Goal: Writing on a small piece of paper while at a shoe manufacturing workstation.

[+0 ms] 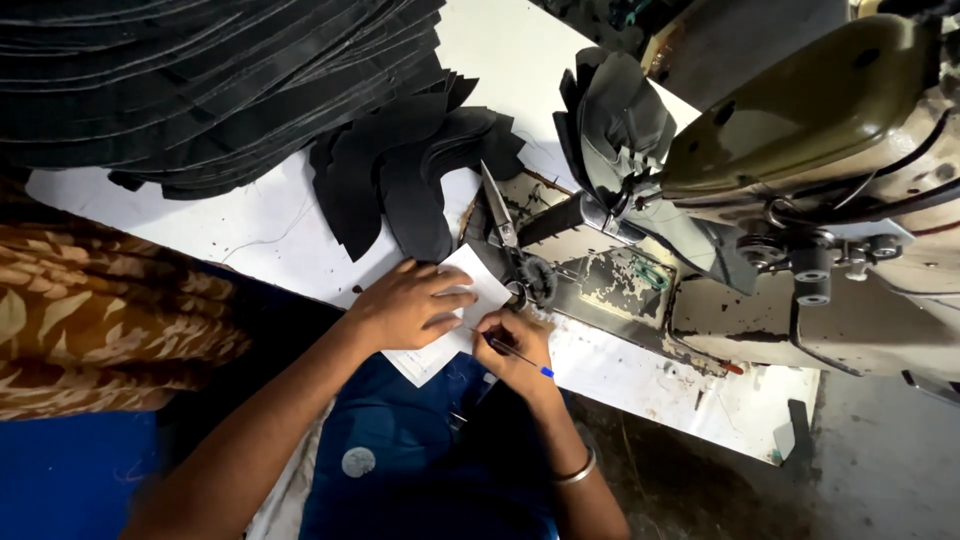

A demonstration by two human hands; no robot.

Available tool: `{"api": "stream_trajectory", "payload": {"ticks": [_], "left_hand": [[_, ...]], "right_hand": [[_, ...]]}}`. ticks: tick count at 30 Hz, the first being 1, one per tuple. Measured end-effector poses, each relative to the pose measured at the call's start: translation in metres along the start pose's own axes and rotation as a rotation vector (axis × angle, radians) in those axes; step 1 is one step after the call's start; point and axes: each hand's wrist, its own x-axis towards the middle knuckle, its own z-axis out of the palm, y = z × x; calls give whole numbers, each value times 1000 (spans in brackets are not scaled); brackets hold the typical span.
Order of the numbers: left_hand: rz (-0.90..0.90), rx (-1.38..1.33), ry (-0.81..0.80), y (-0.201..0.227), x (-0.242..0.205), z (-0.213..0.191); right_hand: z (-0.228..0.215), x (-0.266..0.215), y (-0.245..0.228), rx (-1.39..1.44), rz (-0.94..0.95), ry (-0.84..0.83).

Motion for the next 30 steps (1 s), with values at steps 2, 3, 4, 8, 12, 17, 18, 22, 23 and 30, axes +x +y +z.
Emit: {"api": "stream_trajectory", "payload": {"ticks": [2, 3, 4, 8, 12, 17, 18, 22, 23, 30], "left_hand": [[-7, 1, -2, 0, 0, -1], [-8, 3, -3, 0, -1, 0], [-9, 6, -5, -1, -1, 1], [-2, 14, -9, -1, 0, 1], [-1, 33, -12, -2, -1, 1], [-33, 3, -38, -2, 0, 1], [-32, 12, -39, -2, 0, 1], [-21, 31, -43, -2, -1, 2], [-21, 29, -43, -1, 0, 1], [-1, 41, -30, -3, 0, 3]], "right_hand": [[0, 1, -2, 2, 5, -10], [0, 1, -3, 1, -5, -8], [0, 1, -5, 0, -15, -6], [1, -1, -2, 5, -23, 4], [1, 2, -3, -12, -3, 9], [0, 3, -10, -19, -3, 7], [-1, 3, -10, -31, -16, 4], [-1, 2, -7, -69, -43, 1], [0, 3, -7, -70, -42, 1], [0, 2, -3, 0, 31, -6]]}}
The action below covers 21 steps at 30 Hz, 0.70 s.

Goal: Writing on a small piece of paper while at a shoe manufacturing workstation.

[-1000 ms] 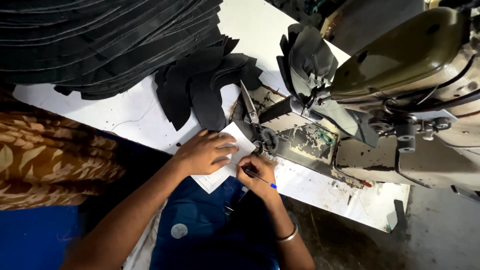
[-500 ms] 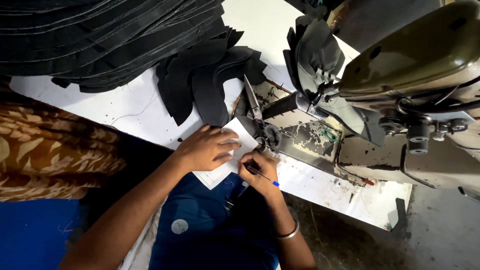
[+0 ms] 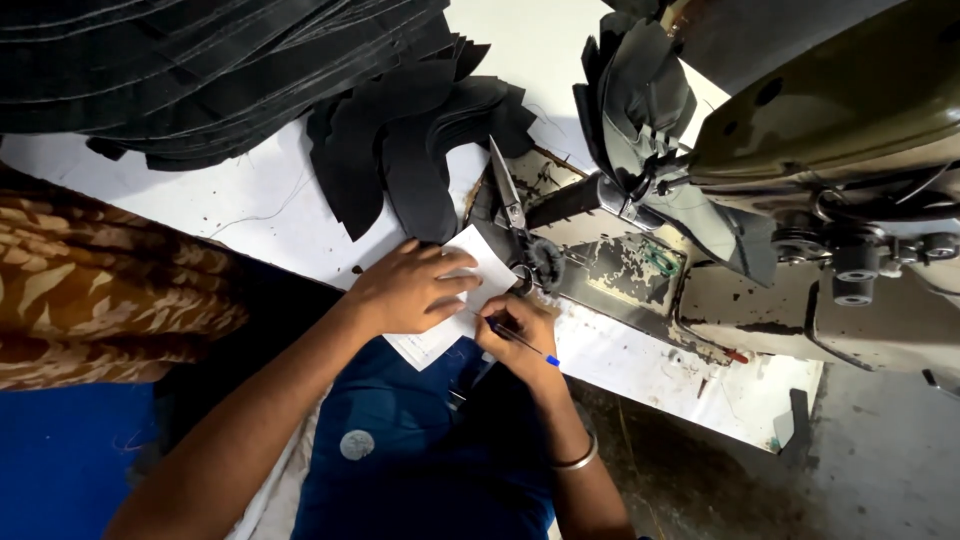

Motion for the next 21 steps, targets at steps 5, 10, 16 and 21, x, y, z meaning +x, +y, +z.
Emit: {"api": "stream_trajectory", "payload": {"ticks": [5, 10, 16, 21], "left_hand": [[4, 4, 0, 1, 0, -1], [8, 1, 16, 1, 0, -1], [13, -12, 19, 0, -1, 0], [-1, -7, 14, 0, 0, 1]], "right_hand": [[1, -1, 2, -4, -18, 3], [3, -8, 20, 59, -15, 68], [-6, -17, 8, 17, -90, -22], [-8, -11, -2, 24, -45, -20]]}}
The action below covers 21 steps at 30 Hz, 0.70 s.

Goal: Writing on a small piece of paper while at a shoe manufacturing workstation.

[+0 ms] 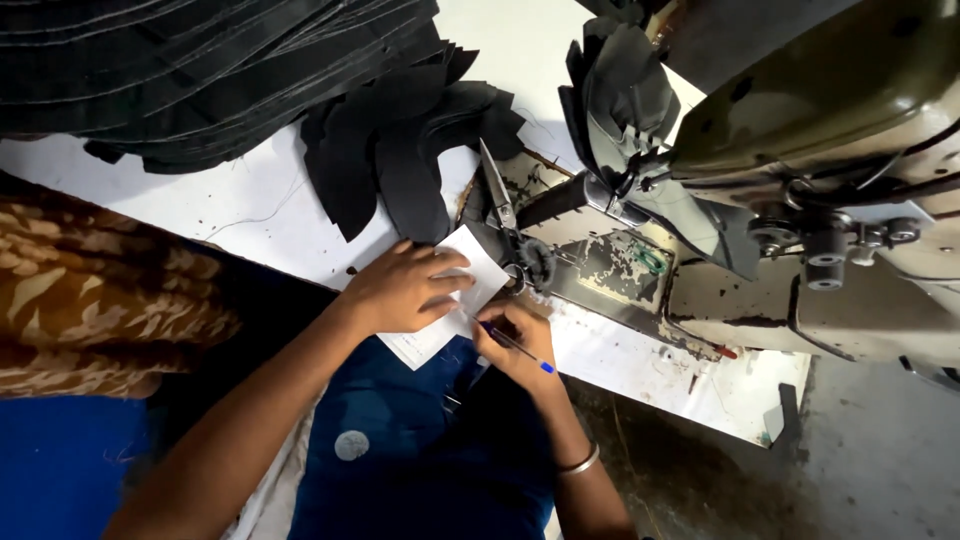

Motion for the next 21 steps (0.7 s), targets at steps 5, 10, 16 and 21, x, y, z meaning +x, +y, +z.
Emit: {"api": "stream_trajectory", "payload": {"ticks": [5, 10, 16, 21], "left_hand": [[-5, 8, -1, 3, 0, -6], [-9, 11, -47, 3, 1, -6], [-43, 6, -76, 3, 2, -6], [-37, 10, -52, 1, 0, -2]], "right_hand": [[3, 3, 11, -53, -54, 24], [5, 1, 12, 6, 39, 13], [5, 2, 4, 19, 57, 22], [6, 2, 3, 2, 48, 20]]}}
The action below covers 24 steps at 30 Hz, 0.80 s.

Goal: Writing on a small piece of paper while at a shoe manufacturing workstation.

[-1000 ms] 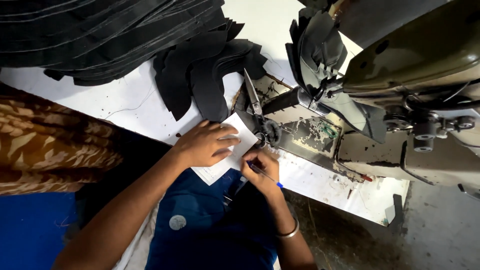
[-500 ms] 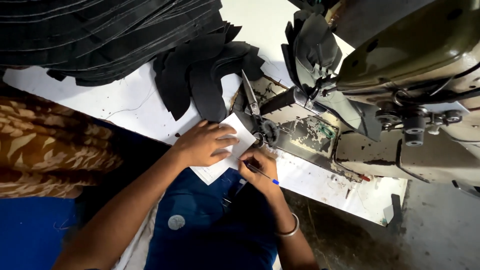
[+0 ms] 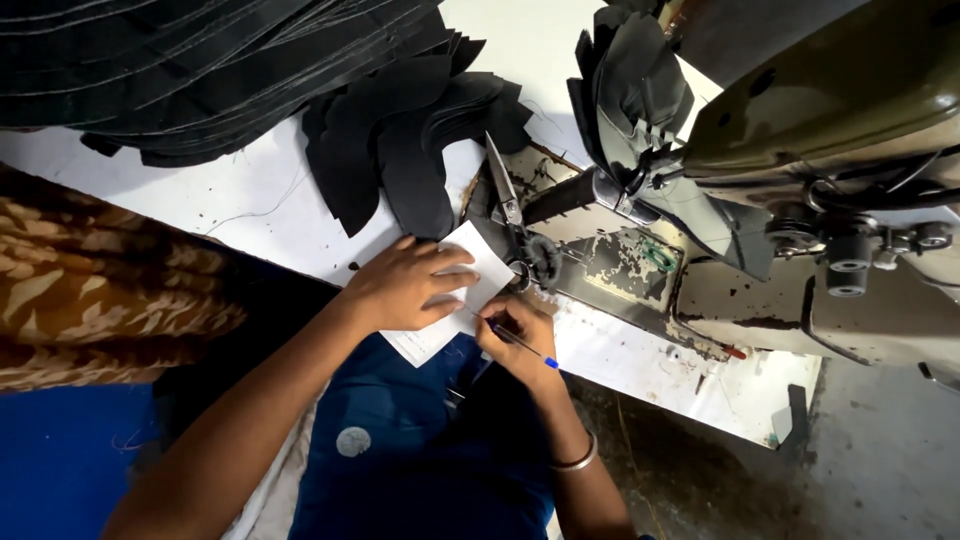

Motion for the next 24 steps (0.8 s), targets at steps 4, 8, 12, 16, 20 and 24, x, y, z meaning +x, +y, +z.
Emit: {"api": "stream_trajectory", "payload": {"ticks": [4, 8, 12, 16, 20, 24], "left_hand": [[3, 0, -12, 0, 1, 1], [0, 9, -33, -2, 2, 3], [8, 13, -17, -2, 1, 3], [29, 15, 13, -3, 0, 3], [26, 13, 3, -2, 1, 2], [12, 22, -21, -2, 2, 4]], "right_hand": [[1, 0, 0, 18, 11, 4], [1, -1, 1, 29, 9, 10], [1, 1, -3, -6, 2, 11], [0, 1, -2, 0, 1, 8], [1, 0, 0, 5, 2, 11], [1, 0, 0, 17, 14, 9]]}}
